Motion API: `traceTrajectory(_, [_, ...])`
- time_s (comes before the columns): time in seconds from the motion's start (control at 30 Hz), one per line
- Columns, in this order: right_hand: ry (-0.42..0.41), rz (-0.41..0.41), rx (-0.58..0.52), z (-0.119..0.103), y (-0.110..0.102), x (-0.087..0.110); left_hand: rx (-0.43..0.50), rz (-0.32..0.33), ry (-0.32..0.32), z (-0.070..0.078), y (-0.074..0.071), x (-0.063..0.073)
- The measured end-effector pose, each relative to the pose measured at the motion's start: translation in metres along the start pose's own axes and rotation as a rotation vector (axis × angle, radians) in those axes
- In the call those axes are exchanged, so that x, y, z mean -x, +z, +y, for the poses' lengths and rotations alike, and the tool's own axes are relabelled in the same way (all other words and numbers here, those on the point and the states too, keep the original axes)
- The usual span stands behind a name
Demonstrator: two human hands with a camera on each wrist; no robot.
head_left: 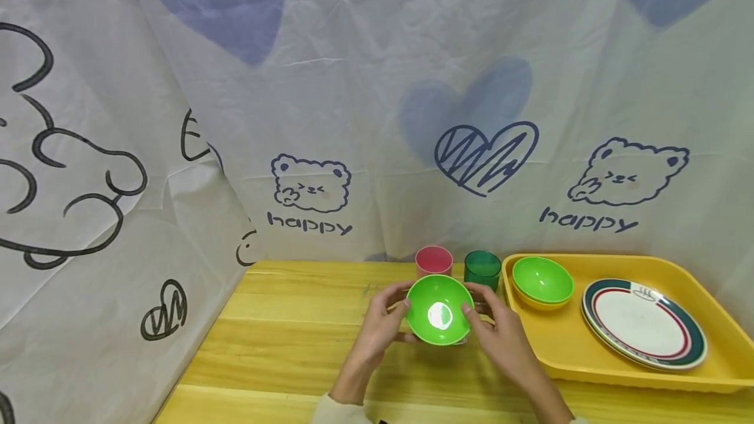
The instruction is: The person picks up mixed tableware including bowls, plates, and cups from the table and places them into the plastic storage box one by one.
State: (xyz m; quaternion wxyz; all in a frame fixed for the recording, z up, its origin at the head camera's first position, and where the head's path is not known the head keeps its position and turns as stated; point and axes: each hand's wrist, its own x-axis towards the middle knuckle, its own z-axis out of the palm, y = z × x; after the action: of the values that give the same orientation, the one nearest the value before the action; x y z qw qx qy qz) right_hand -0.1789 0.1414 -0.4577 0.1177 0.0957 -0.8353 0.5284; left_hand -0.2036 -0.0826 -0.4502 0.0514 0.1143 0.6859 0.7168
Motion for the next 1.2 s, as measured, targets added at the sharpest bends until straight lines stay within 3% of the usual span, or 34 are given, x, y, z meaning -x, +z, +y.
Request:
traceTrajectory(0.2, [-0.067, 0.034, 0.067, -0.002, -0.007, -0.002, 0.010, -0.038, 0.020, 0.003, 0.009, -0.002])
traceTrajectory(0.43, [0.009, 0.069, 0.106, -0.003, -0.023, -0.006, 0.001, -0.129, 0.046, 0.004, 0.017, -0.004])
traceTrajectory(0.53, [0.037, 0.085, 0.118, -0.005, -0.035, -0.009, -0.081, -0.125, 0.118, 0.000, 0.018, -0.007])
traceTrajectory(0.63, [0.056, 0.103, 0.080, -0.007, -0.050, -0.014, -0.206, -0.070, 0.207, -0.008, 0.018, -0.010])
traceTrajectory(0.73, [0.075, 0.132, 0.060, -0.008, -0.068, -0.021, -0.318, -0.016, 0.247, -0.018, 0.020, -0.014])
traceTrajectory(0.93, [0.095, 0.216, 0.163, 0.005, -0.104, -0.036, -0.411, -0.007, 0.223, -0.033, 0.030, -0.020])
traceTrajectory(1.2, [0.187, 0.186, 0.206, 0.032, -0.131, -0.058, -0.429, -0.009, 0.168, -0.050, 0.042, -0.025])
